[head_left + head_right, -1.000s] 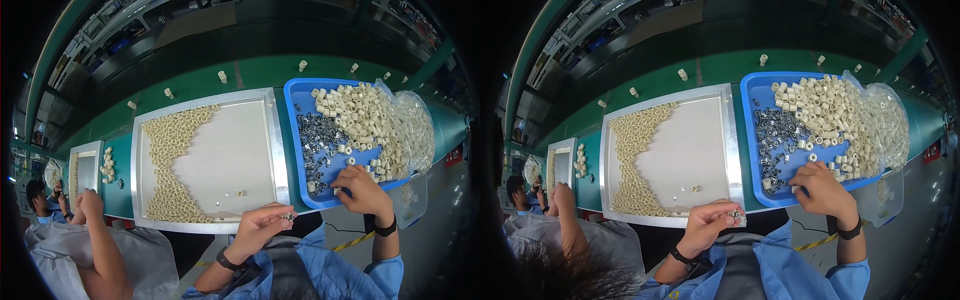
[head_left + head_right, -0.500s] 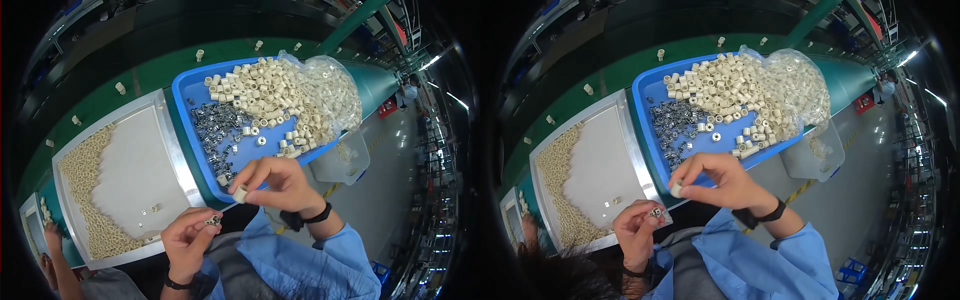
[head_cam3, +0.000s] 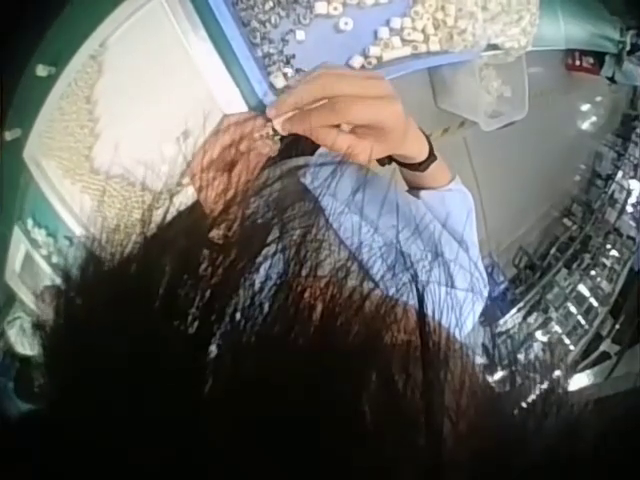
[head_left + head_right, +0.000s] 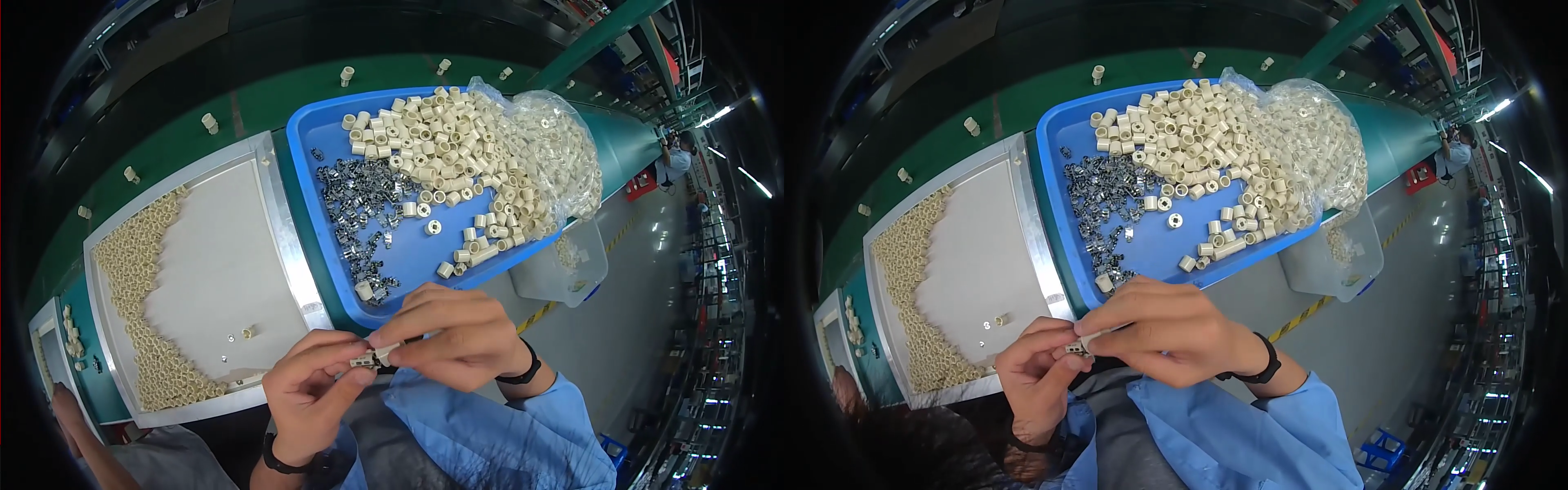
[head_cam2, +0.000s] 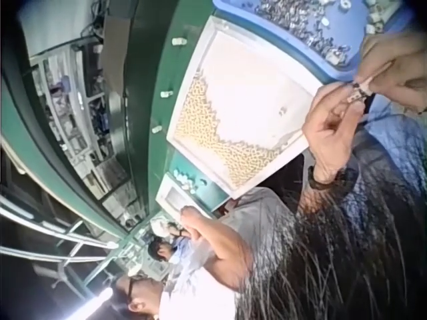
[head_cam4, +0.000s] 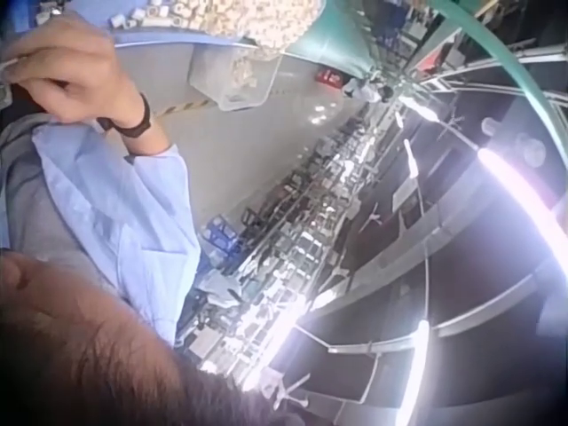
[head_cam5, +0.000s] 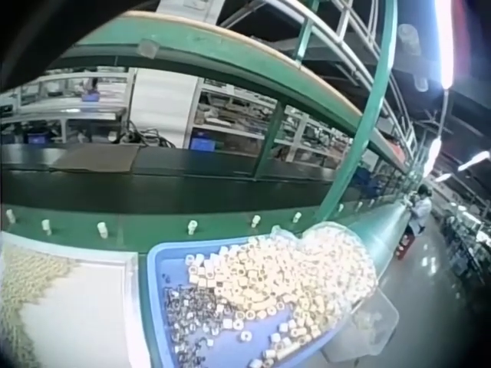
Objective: The person assembles components by hand, picking up a metal part and a plastic sleeve from a blue tray, fitting the metal part into the sleeve, and placing the assembled unit onto a separate white tray.
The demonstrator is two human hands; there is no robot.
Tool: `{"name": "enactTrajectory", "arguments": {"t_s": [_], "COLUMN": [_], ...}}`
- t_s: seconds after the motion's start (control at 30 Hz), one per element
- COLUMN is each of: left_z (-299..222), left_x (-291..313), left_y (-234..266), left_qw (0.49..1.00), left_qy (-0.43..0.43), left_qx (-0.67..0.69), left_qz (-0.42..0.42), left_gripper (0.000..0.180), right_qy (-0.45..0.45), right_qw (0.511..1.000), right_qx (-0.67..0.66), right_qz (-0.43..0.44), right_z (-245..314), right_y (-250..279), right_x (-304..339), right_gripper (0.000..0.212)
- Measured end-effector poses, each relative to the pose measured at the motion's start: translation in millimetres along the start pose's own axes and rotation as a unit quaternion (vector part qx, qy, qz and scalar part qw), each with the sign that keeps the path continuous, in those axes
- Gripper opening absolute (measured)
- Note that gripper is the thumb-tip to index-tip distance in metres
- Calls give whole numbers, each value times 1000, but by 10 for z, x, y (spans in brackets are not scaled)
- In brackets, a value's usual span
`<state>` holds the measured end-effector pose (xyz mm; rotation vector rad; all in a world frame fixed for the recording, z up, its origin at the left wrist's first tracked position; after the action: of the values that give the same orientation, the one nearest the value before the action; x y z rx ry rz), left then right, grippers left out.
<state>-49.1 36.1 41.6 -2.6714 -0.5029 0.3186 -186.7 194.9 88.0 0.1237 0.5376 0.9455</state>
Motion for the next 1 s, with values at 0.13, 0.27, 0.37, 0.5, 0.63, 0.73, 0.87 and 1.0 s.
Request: {"name": "enactTrajectory", "arguments": {"t_s": [0.13, 0.27, 0.37, 0.5, 0.63, 0.73, 0.87, 1.0], "left_z": [55, 103, 190, 249, 194, 141, 82, 28], "left_x": [-25, -15, 7, 33, 87, 59, 1, -68], "left_y": [28, 23, 30, 17, -48, -4, -11, -47], "left_qw": [990, 985, 969, 971, 994, 993, 950, 916], "left_qy": [65, 83, 113, 118, 97, 46, -68, -145], "left_qx": [124, 152, 217, 202, 46, -104, -288, -358], "left_qz": [-3, -3, -24, -42, -38, 5, 96, 112], "left_gripper": [28, 24, 25, 26, 28, 29, 31, 30], "right_qy": [109, 166, 151, 142, 128, 123, 112, 94], "right_qw": [985, 959, 960, 967, 962, 959, 961, 963], "right_qx": [126, 226, 230, 205, 235, 250, 247, 248], "right_qz": [39, 50, 56, 53, 50, 48, 54, 46], "right_z": [110, 212, 212, 78, 52, 38, 17, 2], "right_y": [69, 52, 36, 17, -16, -51, -89, -103], "right_x": [-42, -26, -51, 0, 39, 64, 62, 31], "right_gripper": [11, 10, 10, 17, 22, 24, 24, 20]}}
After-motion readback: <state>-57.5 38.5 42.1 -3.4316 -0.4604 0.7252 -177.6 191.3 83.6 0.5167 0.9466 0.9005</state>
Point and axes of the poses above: each hand's wrist, its own x-axis away from the middle knuckle, its own y-axis out of the back of the hand, z = x × y, the point moved 3 cm from there along -x, towards the middle knuckle, and after that the axes turned 12 degrees about -y, right-handed, at the moved point
